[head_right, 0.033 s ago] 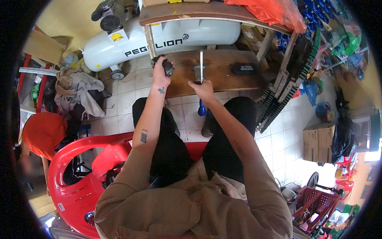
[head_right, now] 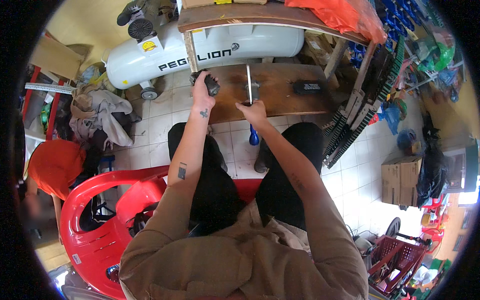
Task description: The person uses a screwdriver and a wrench to remove and replace screws on a small cylindrical motor component held in their hands and lap.
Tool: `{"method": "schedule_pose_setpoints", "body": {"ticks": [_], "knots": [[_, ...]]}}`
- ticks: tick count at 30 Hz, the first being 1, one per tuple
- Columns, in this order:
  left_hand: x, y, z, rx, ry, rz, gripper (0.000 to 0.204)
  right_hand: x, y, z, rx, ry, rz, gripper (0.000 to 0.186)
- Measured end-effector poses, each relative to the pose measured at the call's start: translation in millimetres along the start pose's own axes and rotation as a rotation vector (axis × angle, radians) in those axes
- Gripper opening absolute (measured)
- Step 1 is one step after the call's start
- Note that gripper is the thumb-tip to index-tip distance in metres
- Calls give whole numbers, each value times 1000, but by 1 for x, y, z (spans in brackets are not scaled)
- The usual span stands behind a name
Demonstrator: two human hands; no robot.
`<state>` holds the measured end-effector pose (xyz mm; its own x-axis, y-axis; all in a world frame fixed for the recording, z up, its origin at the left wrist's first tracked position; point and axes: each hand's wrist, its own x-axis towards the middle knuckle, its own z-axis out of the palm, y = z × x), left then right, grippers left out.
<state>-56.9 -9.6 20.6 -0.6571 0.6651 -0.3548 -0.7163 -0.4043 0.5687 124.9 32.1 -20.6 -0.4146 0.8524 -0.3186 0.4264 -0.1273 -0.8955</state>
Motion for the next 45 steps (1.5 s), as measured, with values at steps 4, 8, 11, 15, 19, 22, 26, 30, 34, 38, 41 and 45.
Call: {"method": "schedule_pose_setpoints", "body": {"ticks": [4, 8, 11, 15, 19, 22, 26, 30, 34, 38, 41, 45], "knots": [[6, 1, -9, -26, 5, 14, 14, 37, 14, 43, -514, 152, -179, 51], [-1, -4, 2, -59, 5, -21, 15, 58, 21, 50, -666, 121, -210, 55], [-1, -3, 5, -56, 2, -44, 15, 60, 28, 56, -651, 188, -256, 53], [-2, -1, 2, -46, 11, -34, 15, 49, 11, 53, -523, 91, -159, 50], [-4, -2, 4, -46, 9, -43, 15, 40, 10, 41, -372, 172, -135, 43], [-4, 0, 5, -58, -32, -80, 15, 19, -3, 10, 14, -10, 99, 34], [-7, -4, 9, -74, -198, -214, 16, -16, -12, -51, 481, -321, 192, 31], [-10, -14, 10, -99, -259, -411, 29, -31, 13, -86, 587, -143, 83, 35], [-14, -21, 8, -65, -256, -541, 29, -58, 15, -78, 692, -92, -38, 38], [-16, -32, 5, 106, -259, -457, 26, -61, 17, -75, 664, 73, -28, 43], [0, -38, -9, 294, -221, -366, 26, -63, 2, -72, 611, 113, -90, 46], [1, -41, -5, 191, -191, -333, 28, -65, -3, -72, 628, 74, -90, 47]]}}
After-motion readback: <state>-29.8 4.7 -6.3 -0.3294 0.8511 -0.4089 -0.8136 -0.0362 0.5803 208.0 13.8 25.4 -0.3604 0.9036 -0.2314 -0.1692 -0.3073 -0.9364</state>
